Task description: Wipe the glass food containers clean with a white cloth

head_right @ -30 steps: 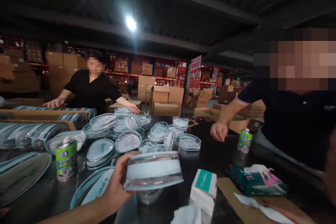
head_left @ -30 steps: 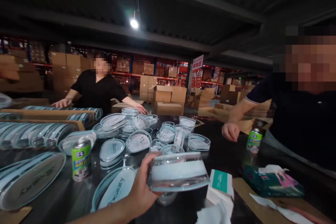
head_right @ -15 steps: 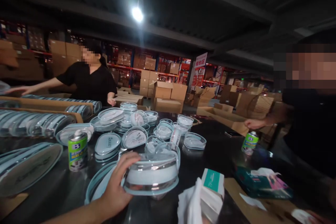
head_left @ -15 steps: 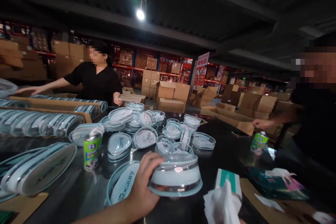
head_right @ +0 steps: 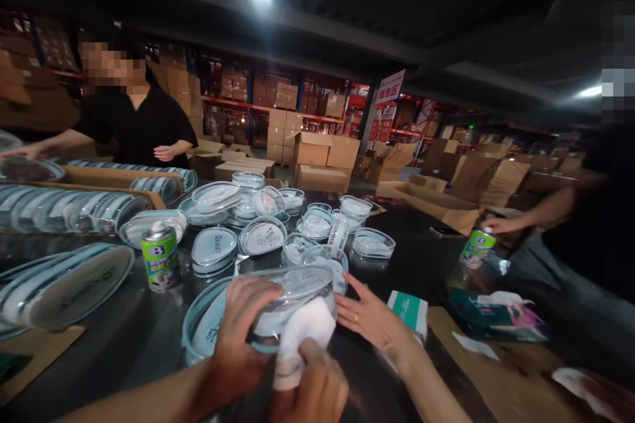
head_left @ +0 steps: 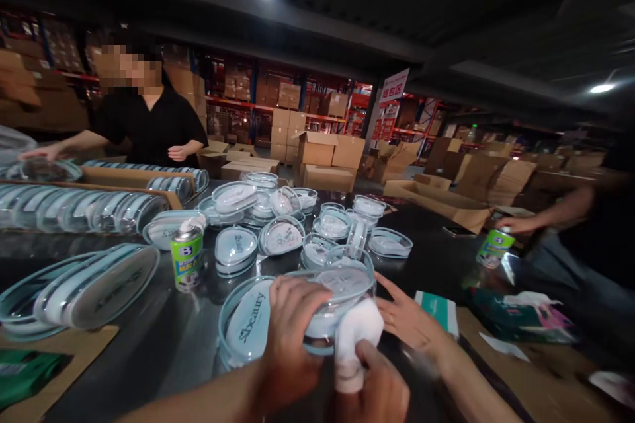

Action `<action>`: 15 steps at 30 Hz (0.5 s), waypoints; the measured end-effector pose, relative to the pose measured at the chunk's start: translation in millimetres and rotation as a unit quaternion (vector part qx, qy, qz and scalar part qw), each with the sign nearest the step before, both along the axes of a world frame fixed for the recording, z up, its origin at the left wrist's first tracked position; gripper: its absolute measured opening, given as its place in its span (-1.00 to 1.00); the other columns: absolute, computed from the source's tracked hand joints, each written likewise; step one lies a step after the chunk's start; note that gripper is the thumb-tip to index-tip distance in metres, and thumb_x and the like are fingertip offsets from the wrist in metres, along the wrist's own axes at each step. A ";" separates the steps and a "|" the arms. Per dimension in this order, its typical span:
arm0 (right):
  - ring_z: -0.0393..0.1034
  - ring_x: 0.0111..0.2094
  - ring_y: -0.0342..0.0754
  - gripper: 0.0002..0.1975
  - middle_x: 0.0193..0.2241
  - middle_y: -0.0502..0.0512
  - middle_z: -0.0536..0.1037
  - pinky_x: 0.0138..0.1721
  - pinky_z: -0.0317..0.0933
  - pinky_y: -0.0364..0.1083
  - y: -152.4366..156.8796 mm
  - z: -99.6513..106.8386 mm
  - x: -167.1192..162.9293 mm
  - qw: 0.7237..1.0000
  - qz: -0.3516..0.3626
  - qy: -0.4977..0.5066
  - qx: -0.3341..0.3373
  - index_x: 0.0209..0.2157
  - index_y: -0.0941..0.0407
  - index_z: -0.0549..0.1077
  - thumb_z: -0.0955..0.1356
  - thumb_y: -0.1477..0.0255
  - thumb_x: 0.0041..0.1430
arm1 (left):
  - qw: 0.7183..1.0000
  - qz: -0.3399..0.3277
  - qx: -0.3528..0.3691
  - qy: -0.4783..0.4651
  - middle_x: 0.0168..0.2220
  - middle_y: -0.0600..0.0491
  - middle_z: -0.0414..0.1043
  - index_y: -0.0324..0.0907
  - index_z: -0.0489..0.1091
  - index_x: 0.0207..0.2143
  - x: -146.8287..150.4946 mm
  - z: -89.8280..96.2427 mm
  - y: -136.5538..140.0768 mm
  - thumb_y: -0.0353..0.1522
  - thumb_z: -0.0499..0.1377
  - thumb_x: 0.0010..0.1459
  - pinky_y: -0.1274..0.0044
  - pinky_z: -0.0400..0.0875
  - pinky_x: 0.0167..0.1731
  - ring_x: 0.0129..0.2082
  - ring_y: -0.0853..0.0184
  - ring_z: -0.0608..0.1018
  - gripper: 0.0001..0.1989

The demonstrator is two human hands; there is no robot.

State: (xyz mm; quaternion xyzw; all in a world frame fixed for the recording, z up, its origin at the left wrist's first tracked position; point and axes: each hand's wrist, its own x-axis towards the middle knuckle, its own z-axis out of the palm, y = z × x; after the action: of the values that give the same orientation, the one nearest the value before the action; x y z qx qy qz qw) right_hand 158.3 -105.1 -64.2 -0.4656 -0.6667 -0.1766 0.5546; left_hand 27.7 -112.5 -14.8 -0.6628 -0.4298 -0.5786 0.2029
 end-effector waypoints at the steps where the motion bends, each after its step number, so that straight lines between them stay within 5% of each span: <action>1: 0.36 -0.37 0.09 -0.69 -0.39 0.20 0.47 -0.33 0.14 -0.02 2.6 3.4 3.8 1.000 -0.024 -0.009 0.003 -0.26 0.16 0.45 0.21 0.24 0.29 | 1.000 -0.009 0.001 0.000 -0.15 -0.05 0.49 -0.14 0.29 -0.04 -1.4 -1.8 -0.1 -0.32 0.12 0.15 0.28 0.25 -0.04 -0.14 0.15 0.48 -0.69; 6: 0.29 -0.27 0.21 -0.61 -0.19 0.35 0.44 -0.27 0.13 0.09 21.3 16.1 20.0 0.990 -0.064 -0.120 0.028 0.03 0.24 0.37 0.14 0.45 0.23 | 0.999 -0.049 0.007 -0.009 -0.12 -0.10 0.46 -0.17 0.26 0.01 -9.8 -12.9 -0.5 -0.21 0.10 0.22 0.23 0.22 0.05 -0.10 0.13 0.47 -0.65; 11: 0.28 -0.41 0.01 -0.80 -0.45 0.08 0.41 -0.35 0.17 -0.03 43.2 15.9 27.8 0.998 -0.002 -0.062 0.023 -0.20 0.15 0.42 0.24 0.36 0.27 | 0.999 -0.039 0.010 -0.036 -0.11 -0.09 0.46 -0.15 0.27 0.01 -16.8 -20.8 5.2 -0.20 0.11 0.23 0.21 0.25 0.07 -0.08 0.13 0.48 -0.65; 15: 0.35 -0.35 -0.10 -0.69 -0.28 0.06 0.48 -0.23 0.27 -0.03 78.7 48.4 76.2 0.995 0.070 -0.064 0.001 -0.13 0.12 0.40 0.24 0.18 0.31 | 0.999 -0.014 0.012 -0.046 -0.16 -0.03 0.49 -0.11 0.32 -0.04 -20.8 -23.4 10.5 -0.21 0.21 0.12 0.27 0.39 -0.08 -0.14 0.13 0.51 -0.63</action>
State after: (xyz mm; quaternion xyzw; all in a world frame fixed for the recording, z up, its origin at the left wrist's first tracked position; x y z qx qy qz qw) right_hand 234.6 -26.5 -15.8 -0.4049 -0.7318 -0.1670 0.5221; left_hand 6.9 -102.0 -38.2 -0.6387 -0.4223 -0.6167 0.1827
